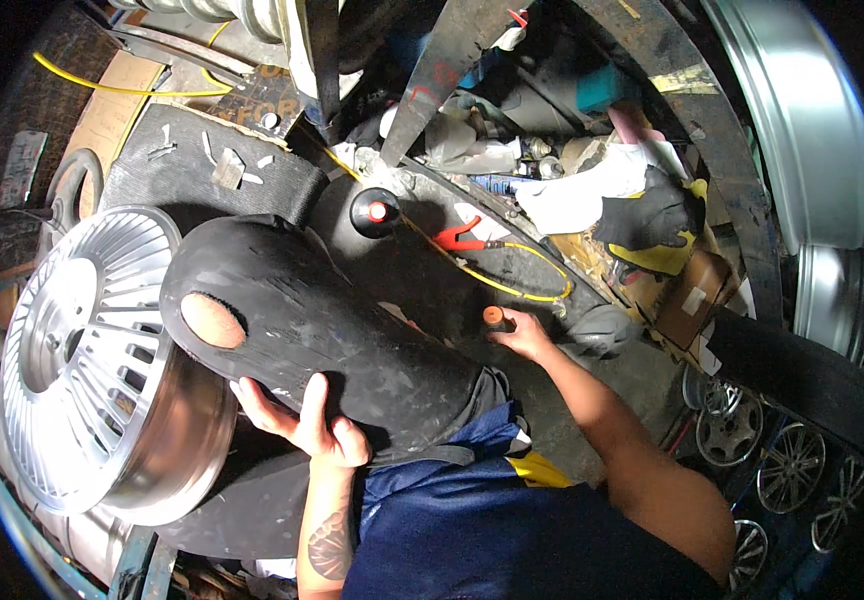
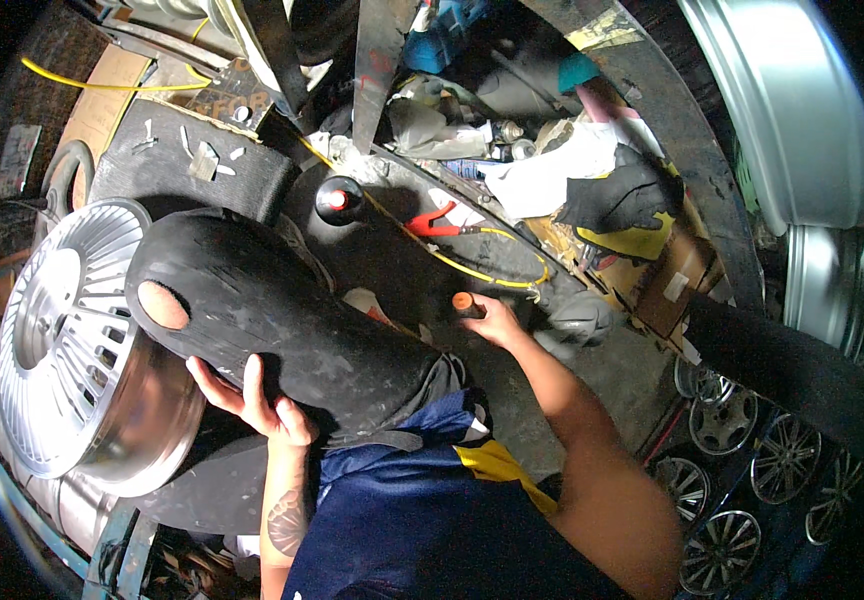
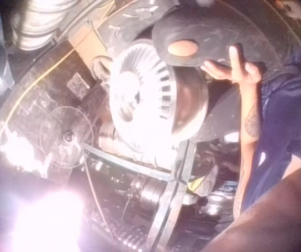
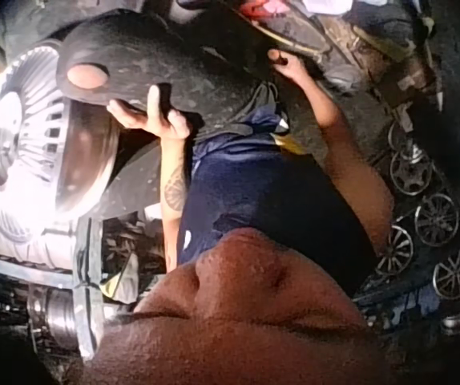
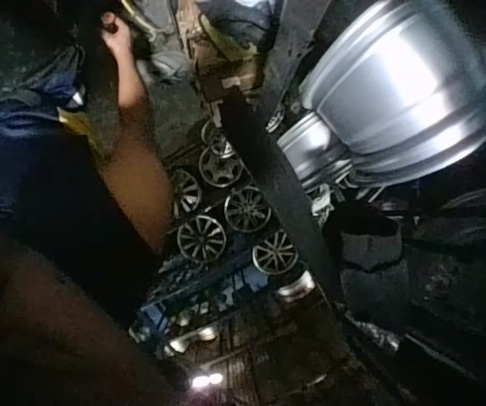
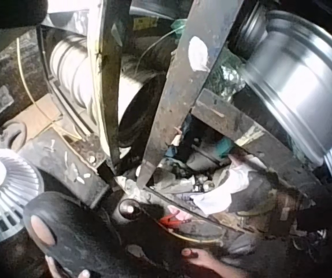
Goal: The person sits on the floor and paints a silver wheel rim using a small brush. They repeatedly dip the brush into a small paint container and apply paint to the rim's surface and edges.
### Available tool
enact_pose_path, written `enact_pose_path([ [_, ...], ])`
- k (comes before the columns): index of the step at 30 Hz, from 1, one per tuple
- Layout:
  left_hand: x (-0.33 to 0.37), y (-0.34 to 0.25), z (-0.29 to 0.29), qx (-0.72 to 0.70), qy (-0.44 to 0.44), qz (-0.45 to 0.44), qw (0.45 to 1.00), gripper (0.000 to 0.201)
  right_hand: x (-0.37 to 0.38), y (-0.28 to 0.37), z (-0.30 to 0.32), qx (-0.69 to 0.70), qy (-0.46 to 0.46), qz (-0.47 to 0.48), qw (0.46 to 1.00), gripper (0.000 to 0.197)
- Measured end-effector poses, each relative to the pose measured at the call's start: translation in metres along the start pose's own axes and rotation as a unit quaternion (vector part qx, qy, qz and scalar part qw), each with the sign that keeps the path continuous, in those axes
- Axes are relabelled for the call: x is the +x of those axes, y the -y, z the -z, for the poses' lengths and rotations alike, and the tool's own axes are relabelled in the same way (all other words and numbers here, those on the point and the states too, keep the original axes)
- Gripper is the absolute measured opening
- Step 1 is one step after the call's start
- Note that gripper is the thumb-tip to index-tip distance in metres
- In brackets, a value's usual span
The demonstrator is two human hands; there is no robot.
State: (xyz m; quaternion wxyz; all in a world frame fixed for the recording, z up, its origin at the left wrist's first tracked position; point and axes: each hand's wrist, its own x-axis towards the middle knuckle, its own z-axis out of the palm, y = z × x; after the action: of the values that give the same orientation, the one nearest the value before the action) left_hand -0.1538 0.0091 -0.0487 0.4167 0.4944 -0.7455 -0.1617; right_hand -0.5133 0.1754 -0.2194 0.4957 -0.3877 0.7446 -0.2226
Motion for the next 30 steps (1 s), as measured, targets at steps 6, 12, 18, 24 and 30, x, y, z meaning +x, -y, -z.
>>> enact_pose_path([
  [6,0.002,-0.001,-0.005,-0.015,-0.005,-0.012,1.0,0.048,0.048,0.093,0.038,0.042,-0.067,0.149,0.986,0.046],
  [12,0.001,-0.001,0.0,-0.005,-0.013,-0.008,1.0,0.046,0.127,0.212,0.088,0.123,-0.283,0.154,0.939,0.037],
  [18,0.005,-0.003,0.001,0.0,-0.003,-0.006,1.0,0.044,0.232,0.207,0.115,0.03,-0.467,0.15,0.871,0.046],
  [24,0.004,0.001,0.005,0.01,0.002,-0.011,1.0,0.043,0.28,0.188,0.113,-0.039,-0.493,0.082,0.865,0.046],
  [30,0.004,0.001,0.003,0.006,0.003,-0.011,1.0,0.043,0.249,0.157,0.102,-0.027,-0.444,-0.001,0.895,0.043],
])
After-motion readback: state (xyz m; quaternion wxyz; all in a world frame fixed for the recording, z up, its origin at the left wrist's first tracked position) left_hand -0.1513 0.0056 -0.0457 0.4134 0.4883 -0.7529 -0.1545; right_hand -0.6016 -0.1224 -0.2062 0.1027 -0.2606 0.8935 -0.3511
